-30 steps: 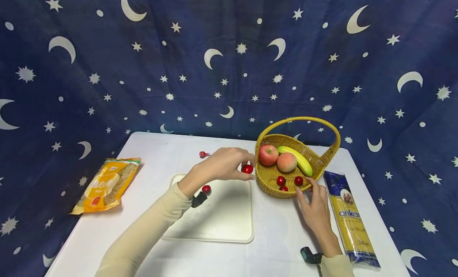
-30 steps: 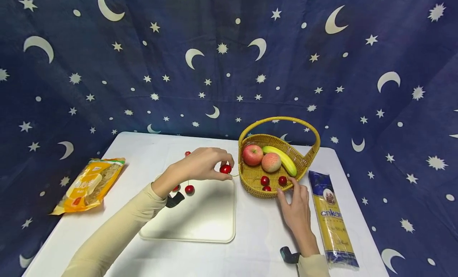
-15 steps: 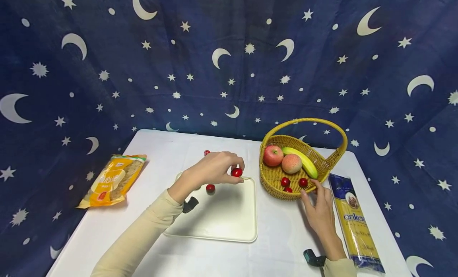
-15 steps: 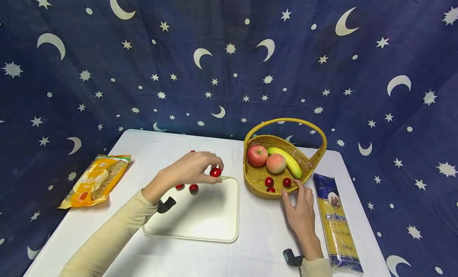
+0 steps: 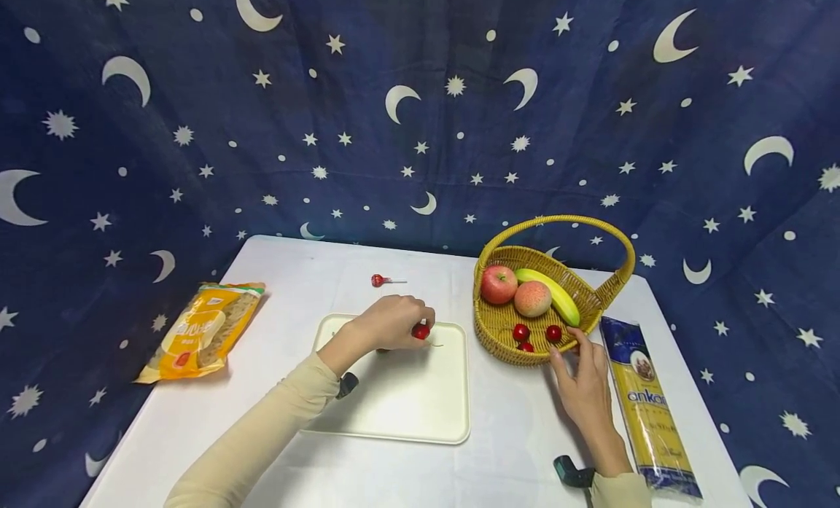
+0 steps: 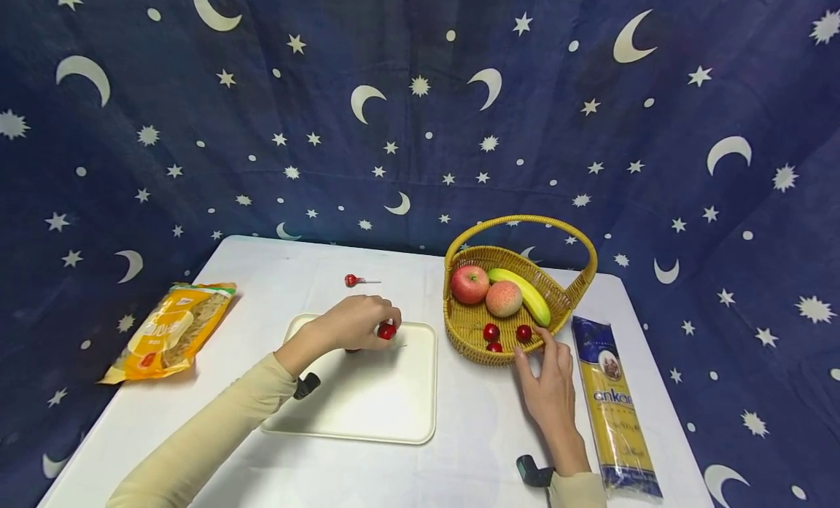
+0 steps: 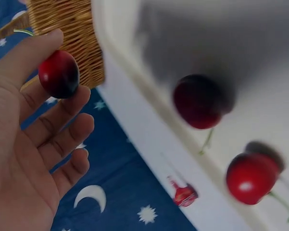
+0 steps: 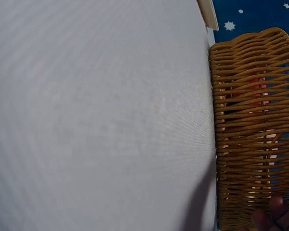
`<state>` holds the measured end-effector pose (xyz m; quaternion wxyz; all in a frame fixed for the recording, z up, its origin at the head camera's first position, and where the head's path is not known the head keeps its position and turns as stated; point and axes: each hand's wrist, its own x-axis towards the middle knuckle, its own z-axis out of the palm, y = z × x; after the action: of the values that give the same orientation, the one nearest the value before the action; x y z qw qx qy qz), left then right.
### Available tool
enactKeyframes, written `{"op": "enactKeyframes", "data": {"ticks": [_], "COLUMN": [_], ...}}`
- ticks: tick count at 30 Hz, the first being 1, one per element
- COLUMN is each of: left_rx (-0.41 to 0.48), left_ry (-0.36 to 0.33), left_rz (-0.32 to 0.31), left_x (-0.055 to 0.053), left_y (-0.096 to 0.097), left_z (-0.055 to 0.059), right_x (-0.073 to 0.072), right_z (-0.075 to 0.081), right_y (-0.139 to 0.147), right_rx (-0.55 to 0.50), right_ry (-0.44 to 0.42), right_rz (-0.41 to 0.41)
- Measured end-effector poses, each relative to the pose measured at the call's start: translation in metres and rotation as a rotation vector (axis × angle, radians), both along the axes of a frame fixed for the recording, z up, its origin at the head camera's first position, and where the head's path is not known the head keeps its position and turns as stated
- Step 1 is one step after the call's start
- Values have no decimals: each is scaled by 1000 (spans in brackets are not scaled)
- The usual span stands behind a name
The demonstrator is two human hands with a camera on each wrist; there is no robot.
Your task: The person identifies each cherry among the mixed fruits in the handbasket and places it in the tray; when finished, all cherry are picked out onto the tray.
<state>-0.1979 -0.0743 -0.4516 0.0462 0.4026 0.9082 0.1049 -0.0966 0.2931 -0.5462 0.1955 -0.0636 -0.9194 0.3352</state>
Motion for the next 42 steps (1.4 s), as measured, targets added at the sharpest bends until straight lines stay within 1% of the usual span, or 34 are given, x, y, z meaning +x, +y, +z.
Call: {"op": "enactKeyframes", "data": {"ticks": [3,7,11,15,19,23,29,36,42], "left_rx": [-41,-96,-133,-159,-172,-179,-162,-118,-80], "left_ry": [7,2,6,-4,-18,-15,-19,-32,-30], "left_rz": [-8,-8,-4,-4,-4,-10,-16,-7,-26], "left_x": [-1,-4,-6,-8,-8,-9,-8,-6,-8], "left_y": [1,1,0,0,0,0,0,1,4], "left_z": [-9,-18,-24,-28,-28,-30,-31,-24,-19], "right_x": [0,-1,-2,-2,-2,-2,-1,0,0], "right_z": [2,4,5,6,7,6,5,4,3], "right_y": [-1,-3,-4,-5,-5,-5,-4,-3,-2], "right_rx": [2,3,2,5,9,8,10,5,4], "right_ry": [-2,-14,-13,-21,-39,-40,-53,-63,-63], "right_rz": [-2,-4,-2,-1,-9,-14,-21,-23,-25]}}
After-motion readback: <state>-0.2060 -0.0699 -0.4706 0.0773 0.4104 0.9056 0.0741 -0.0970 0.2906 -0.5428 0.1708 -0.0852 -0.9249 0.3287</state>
